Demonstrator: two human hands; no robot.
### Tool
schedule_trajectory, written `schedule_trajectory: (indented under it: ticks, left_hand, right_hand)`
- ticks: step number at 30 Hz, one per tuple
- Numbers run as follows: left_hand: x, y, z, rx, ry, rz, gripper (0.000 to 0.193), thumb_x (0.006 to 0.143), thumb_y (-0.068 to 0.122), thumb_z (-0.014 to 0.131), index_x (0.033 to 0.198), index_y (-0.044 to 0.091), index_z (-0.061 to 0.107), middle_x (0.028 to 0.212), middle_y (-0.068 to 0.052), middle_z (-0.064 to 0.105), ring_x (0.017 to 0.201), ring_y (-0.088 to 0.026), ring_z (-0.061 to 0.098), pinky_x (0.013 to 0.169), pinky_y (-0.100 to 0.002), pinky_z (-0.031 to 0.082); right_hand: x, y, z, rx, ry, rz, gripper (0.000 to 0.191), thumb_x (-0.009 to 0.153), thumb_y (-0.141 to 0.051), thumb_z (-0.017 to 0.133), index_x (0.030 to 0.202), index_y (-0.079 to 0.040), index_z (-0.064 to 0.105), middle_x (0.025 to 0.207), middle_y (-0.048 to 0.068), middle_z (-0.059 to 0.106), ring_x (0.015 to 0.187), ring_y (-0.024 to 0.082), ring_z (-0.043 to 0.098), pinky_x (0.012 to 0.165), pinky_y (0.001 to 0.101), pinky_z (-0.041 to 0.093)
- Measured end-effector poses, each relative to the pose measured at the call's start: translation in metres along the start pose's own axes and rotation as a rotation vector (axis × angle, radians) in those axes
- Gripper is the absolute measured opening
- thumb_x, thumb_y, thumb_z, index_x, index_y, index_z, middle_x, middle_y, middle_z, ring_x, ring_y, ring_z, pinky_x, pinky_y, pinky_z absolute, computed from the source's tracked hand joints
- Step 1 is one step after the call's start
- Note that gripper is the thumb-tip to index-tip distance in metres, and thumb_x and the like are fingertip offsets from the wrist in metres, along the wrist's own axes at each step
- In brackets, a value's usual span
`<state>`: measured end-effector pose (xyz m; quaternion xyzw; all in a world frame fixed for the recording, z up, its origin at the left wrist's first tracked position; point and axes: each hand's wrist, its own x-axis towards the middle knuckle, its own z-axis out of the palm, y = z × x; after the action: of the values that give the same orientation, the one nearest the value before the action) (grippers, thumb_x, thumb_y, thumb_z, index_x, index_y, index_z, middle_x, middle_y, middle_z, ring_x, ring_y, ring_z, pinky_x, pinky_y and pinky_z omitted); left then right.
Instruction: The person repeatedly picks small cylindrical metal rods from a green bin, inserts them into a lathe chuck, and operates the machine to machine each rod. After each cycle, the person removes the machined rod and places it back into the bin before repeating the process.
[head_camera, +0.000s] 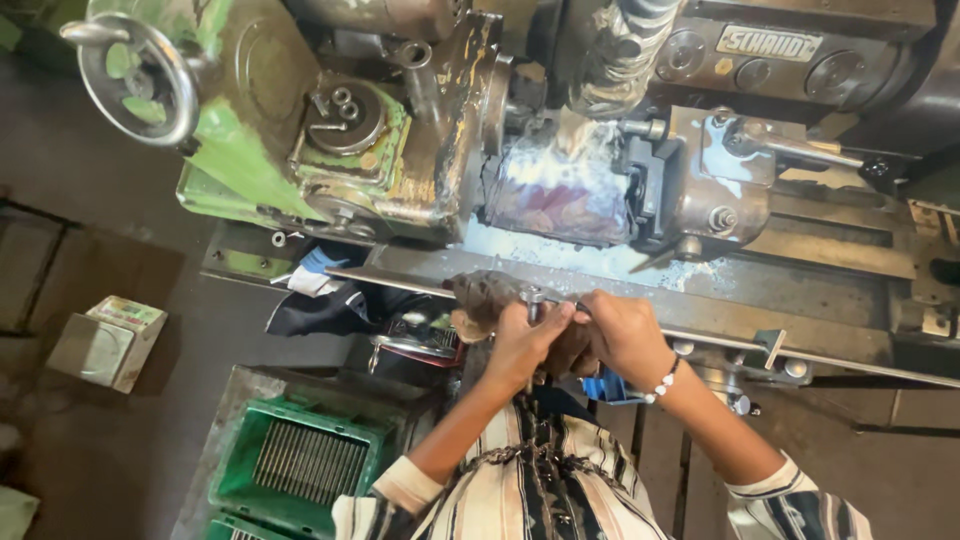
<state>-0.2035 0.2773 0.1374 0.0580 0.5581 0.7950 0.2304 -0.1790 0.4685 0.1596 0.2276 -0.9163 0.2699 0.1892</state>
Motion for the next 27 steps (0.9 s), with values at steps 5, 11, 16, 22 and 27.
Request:
schedule_trajectory:
  ticks: [5,11,16,22,27]
  left_hand:
    - [0.019,-0.009,0.009,0.033,0.059,0.032,0.033,0.093,0.041,0.075,0.086,0.009,0.079,0.063,0.007,0.051,0.049,-0.001,0.041,0.044,-0.022,0.026]
    - [0.048,-0.015,0.026,-0.359,0.135,0.021,0.030,0.085,0.028,0.083,0.076,0.011,0.060,0.063,0.009,0.048,0.047,-0.001,0.035,0.040,-0.022,0.021]
    - [0.068,-0.013,0.035,-0.348,0.189,0.033,0.028,0.089,0.025,0.080,0.076,0.011,0.060,0.063,0.008,0.047,0.048,-0.002,0.035,0.041,-0.022,0.021]
    - [0.097,-0.012,0.041,-0.338,0.215,0.032,0.023,0.090,0.022,0.078,0.077,0.013,0.062,0.064,0.010,0.047,0.052,-0.001,0.037,0.046,-0.023,0.023]
    - [0.119,-0.005,0.056,-0.301,0.182,-0.031,0.027,0.092,0.025,0.076,0.073,0.013,0.060,0.059,0.011,0.041,0.047,-0.001,0.033,0.043,-0.023,0.021]
  right_hand:
    - [0.013,0.010,-0.007,0.068,0.066,0.046,0.024,0.080,0.000,0.069,0.101,-0.004,0.059,0.073,0.013,0.061,0.068,0.035,0.064,0.060,0.0452,0.049]
    - [0.047,0.016,-0.034,0.054,0.245,-0.032,0.021,0.074,-0.006,0.078,0.081,-0.002,0.059,0.068,0.013,0.055,0.063,0.034,0.058,0.059,0.0438,0.045]
    - [0.063,0.013,-0.041,0.012,0.346,0.036,0.022,0.076,-0.008,0.076,0.074,-0.002,0.055,0.066,0.013,0.051,0.063,0.035,0.056,0.059,0.0439,0.043]
    - [0.069,0.013,-0.033,-0.067,0.470,0.166,0.028,0.086,-0.011,0.073,0.072,-0.003,0.049,0.067,0.015,0.049,0.063,0.037,0.053,0.060,0.0449,0.041]
    - [0.070,0.024,-0.022,-0.130,0.573,0.342,0.038,0.092,-0.014,0.072,0.070,-0.002,0.043,0.065,0.017,0.044,0.062,0.039,0.049,0.058,0.0468,0.037]
